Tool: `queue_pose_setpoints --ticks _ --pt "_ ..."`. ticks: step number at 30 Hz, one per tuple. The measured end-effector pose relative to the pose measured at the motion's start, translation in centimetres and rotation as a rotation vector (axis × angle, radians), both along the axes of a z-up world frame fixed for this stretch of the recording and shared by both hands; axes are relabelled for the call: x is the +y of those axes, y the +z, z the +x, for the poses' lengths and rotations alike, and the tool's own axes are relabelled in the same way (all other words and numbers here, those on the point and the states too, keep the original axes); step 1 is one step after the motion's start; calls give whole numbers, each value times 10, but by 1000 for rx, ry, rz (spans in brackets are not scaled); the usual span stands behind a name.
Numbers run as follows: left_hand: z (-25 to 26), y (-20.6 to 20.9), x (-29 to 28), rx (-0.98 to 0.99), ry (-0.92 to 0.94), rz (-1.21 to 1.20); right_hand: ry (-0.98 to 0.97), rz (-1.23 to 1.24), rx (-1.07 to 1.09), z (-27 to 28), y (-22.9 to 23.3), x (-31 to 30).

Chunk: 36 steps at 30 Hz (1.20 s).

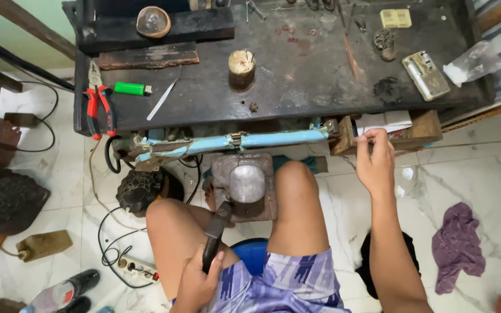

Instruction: Hammering and shaping a small metal component on a miniature anvil at a jewelry workbench

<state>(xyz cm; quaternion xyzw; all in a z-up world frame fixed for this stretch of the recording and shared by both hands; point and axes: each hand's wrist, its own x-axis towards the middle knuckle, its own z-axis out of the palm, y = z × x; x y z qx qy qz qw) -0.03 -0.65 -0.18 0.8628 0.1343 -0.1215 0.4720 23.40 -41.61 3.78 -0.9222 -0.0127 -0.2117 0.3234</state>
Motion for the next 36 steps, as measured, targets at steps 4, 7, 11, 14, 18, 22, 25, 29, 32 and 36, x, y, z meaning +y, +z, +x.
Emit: queue_pose_setpoints --ticks 4,7,11,14,18,22,25,29,32,36 --pt "-6 -22 5 1 3 44 -8 86 165 -30 17 -2" --pt "-5 -28 6 17 17 83 -105 146 358 -51 39 0" --pt "-5 -23 5 6 62 86 -119 371 470 -46 48 -12" --pt "0 -16 3 53 89 136 -82 415 567 -28 58 -15" --pt "-1 -20 1 50 131 190 -120 461 663 -16 60 -10" --pt "-2 -22 2 110 174 170 -130 447 708 -10 53 -13" --pt "-3 -20 2 137 180 158 -110 422 731 -8 52 -13" --pt "-4 -25 3 143 178 178 -86 318 746 -6 54 -15" --pt "-6 -29 5 105 180 178 -46 239 741 -7 49 -19" --pt "-8 -31 4 123 202 215 -33 203 750 -6 46 -21"
